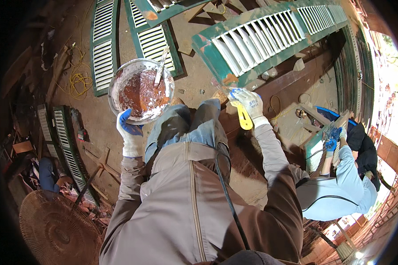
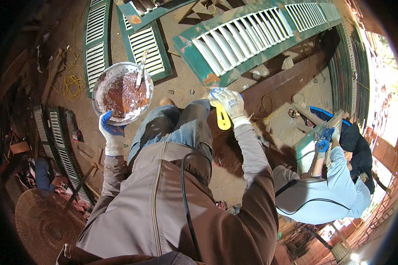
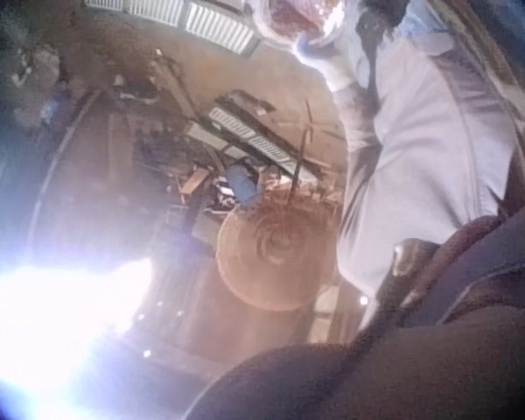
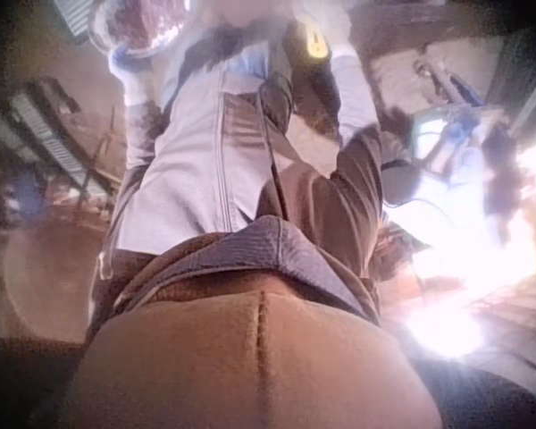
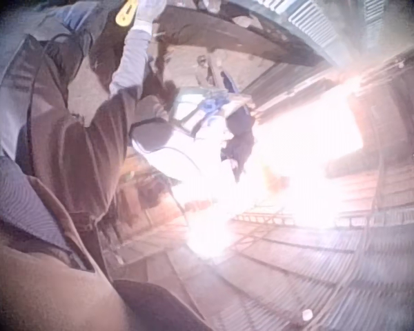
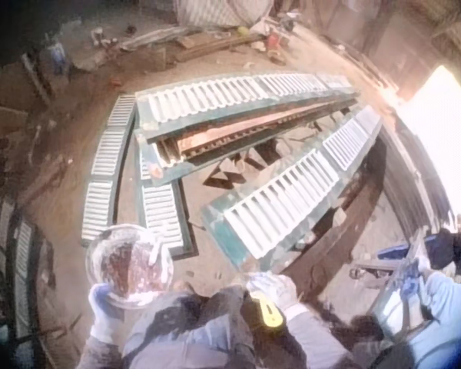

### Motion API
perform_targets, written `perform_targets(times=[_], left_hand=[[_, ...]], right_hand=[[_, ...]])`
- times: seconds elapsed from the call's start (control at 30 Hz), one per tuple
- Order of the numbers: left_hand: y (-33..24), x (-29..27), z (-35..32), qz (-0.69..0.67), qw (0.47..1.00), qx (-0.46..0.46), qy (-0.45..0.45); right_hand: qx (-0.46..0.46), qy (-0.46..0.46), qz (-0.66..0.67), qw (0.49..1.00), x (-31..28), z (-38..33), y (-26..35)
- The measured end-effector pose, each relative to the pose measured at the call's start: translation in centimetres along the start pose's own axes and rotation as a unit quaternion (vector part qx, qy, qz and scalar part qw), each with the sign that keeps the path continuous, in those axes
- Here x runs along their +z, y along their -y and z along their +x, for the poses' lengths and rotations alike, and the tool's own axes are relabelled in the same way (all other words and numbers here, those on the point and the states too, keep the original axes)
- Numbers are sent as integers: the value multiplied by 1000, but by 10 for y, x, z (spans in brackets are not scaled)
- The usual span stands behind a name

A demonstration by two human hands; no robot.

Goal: The person applies a reddish-brown finish to wooden louvered shutters using a yellow-handled brush. They repeatedly dip the brush into a small metal bowl and paint the slats and frame of multiple shutters arranged on a workbench.

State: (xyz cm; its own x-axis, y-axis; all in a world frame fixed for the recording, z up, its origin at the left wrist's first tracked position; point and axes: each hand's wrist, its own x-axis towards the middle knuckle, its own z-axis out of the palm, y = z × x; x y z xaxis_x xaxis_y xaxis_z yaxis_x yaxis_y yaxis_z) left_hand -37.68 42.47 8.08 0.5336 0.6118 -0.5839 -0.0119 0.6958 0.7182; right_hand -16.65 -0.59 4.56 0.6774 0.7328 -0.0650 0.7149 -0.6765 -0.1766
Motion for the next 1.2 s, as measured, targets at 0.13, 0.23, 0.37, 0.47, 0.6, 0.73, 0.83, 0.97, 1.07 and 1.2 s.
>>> perform_targets(times=[0.13,0.23,0.37,0.47,0.6,0.73,0.83,0.97,1.07,1.2], left_hand=[[7,-10,3,-1,999,30,12],[3,1,-3,2,1000,16,1],[-1,2,-5,2,1000,-3,-4],[-6,9,-2,5,1000,-29,-2],[-8,12,0,31,999,-12,-11],[-14,29,-12,-1,1000,-1,-15],[-3,-4,2,29,997,66,21],[-10,17,-6,-8,1000,14,-9],[-7,15,-5,8,1000,10,-4],[-10,21,-6,-12,1000,-17,17]], right_hand=[[48,-63,27,996,0,-5,-6],[158,-83,17,984,14,-5,19],[255,-43,-62,964,17,28,96],[310,3,-99,946,21,65,125],[294,19,-14,956,21,86,157],[221,93,52,969,13,56,164],[318,-56,101,941,36,20,107],[370,-10,25,929,7,16,91],[339,14,-14,941,-5,46,119],[301,-73,77,948,4,54,128]])
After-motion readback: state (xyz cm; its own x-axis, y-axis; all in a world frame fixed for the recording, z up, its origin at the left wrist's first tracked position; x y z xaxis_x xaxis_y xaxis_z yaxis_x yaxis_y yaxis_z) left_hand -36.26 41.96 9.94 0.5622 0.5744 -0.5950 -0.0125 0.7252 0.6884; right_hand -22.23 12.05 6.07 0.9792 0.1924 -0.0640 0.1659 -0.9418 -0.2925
